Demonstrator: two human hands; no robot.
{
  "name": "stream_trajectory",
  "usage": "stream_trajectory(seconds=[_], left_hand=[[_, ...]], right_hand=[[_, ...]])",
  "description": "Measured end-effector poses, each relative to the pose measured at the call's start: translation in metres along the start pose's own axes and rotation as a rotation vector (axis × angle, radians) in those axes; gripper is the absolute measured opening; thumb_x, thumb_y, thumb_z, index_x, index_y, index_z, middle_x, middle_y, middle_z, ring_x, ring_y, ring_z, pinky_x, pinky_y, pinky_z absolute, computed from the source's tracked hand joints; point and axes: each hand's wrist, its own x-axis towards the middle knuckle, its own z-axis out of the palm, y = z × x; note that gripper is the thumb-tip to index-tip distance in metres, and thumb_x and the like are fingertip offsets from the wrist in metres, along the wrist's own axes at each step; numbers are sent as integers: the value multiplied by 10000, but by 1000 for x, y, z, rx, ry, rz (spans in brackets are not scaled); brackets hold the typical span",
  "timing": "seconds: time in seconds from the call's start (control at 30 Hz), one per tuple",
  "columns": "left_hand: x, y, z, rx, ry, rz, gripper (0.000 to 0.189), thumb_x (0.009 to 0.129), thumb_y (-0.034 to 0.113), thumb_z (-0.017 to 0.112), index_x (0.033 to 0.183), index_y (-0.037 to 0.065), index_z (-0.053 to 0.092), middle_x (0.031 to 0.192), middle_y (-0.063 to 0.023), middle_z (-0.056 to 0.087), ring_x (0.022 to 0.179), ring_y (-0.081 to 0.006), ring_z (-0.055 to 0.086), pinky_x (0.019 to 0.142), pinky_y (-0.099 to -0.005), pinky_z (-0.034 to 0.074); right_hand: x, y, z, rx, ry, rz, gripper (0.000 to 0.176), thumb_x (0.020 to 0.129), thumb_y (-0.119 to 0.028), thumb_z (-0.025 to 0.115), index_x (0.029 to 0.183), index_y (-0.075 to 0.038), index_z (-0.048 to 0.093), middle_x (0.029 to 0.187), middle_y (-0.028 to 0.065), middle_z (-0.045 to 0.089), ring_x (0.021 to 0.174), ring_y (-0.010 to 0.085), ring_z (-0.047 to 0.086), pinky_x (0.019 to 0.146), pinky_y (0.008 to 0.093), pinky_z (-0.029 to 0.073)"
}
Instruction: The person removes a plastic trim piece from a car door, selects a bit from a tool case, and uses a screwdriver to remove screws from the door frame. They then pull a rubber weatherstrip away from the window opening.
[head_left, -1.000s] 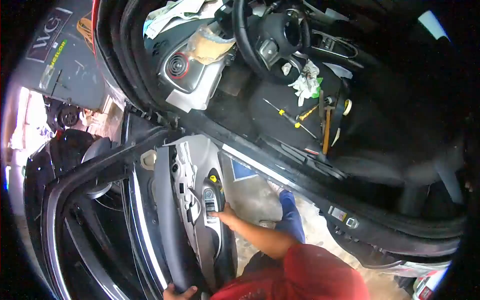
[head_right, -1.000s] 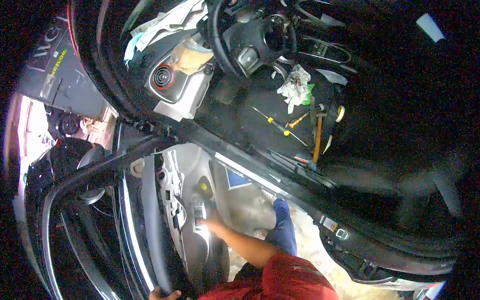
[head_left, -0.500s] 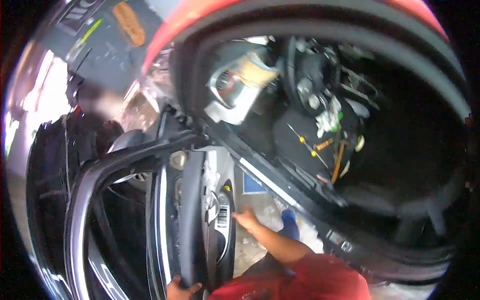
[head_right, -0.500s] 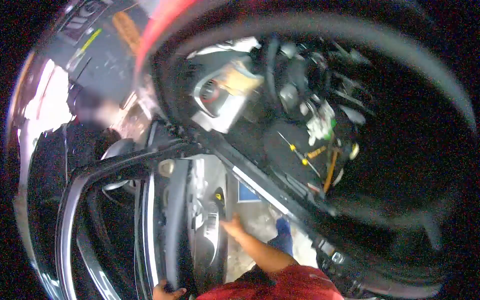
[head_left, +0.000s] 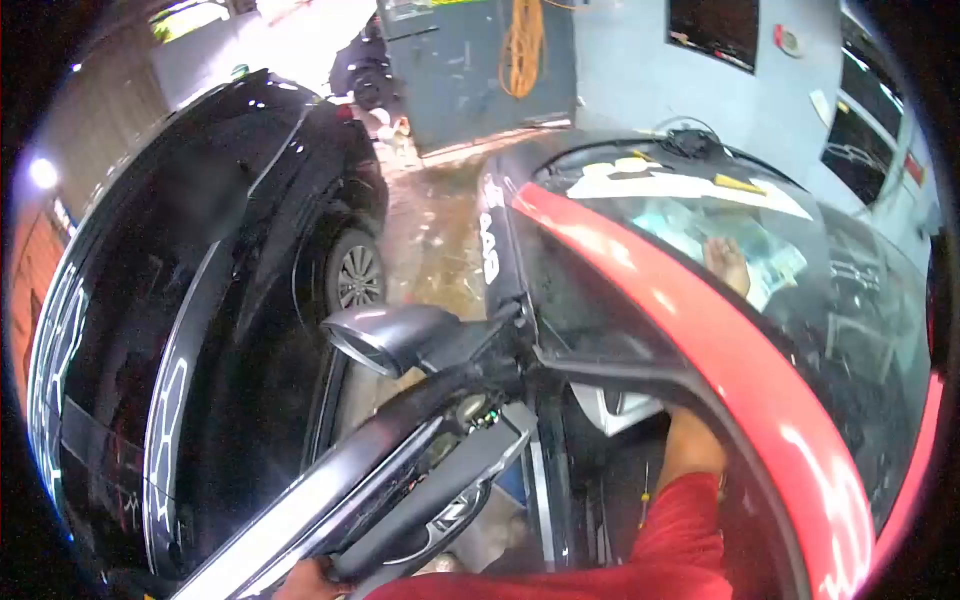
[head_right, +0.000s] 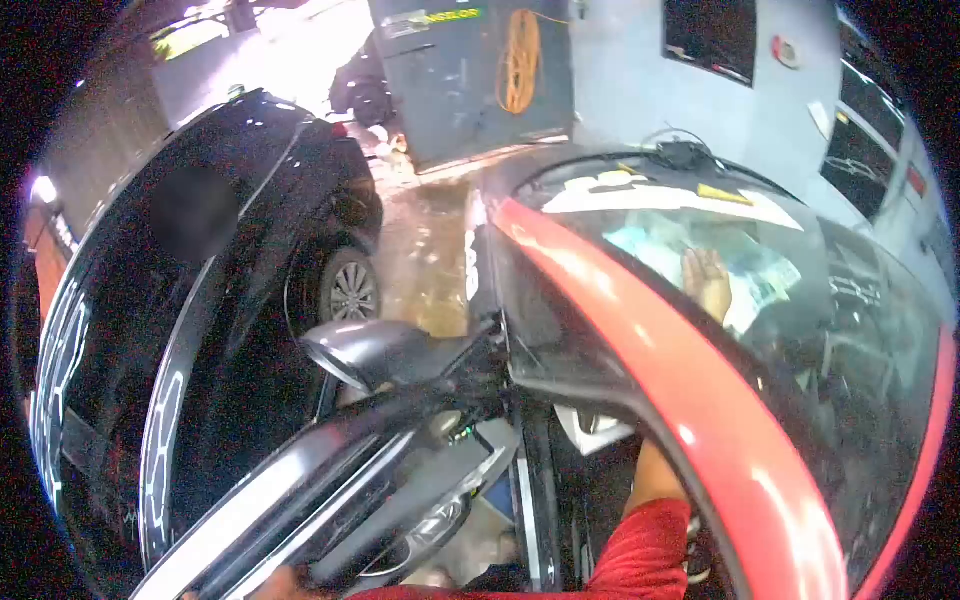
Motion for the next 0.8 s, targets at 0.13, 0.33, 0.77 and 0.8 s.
stream_trajectory(seconds=[0.13, 0.33, 0.77, 0.8], left_hand=[[29, -18, 11, 96, 89, 37, 756, 757, 429, 937, 1328, -13, 712, 1264, -266, 747, 1150, -426, 721, 975, -496, 574], [-7, -6, 34, -55, 159, 24, 751, 748, 437, 944, 1323, 10, 717, 1288, -236, 739, 1175, -384, 711, 999, -467, 570], [19, 1, 14, 118, 36, -74, 536, 753, 474, 892, 1094, 68, 820, 1133, -235, 782, 1078, -410, 743, 953, -505, 591], [12, 1, 16, 116, 36, -69, 533, 753, 470, 891, 1095, 67, 818, 1137, -235, 780, 1081, -410, 742, 954, -505, 591]], right_hand=[[70, 77, 44, -525, 8, -30, 470, 1106, -139, 486, 1539, 43, 500, 1477, 263, 622, 1430, 401, 562, 1246, 559, 447], [92, 266, 104, -1131, -419, -19, 461, 1099, -146, 505, 1519, 43, 525, 1487, 258, 618, 1430, 395, 563, 1239, 550, 448], [32, 374, 140, -1507, -670, 80, 443, 1085, -161, 546, 1477, 43, 579, 1510, 248, 608, 1430, 383, 564, 1225, 532, 450], [28, 371, 138, -1521, -675, 83, 441, 1084, -162, 549, 1474, 43, 584, 1512, 247, 607, 1430, 382, 564, 1224, 530, 450]])
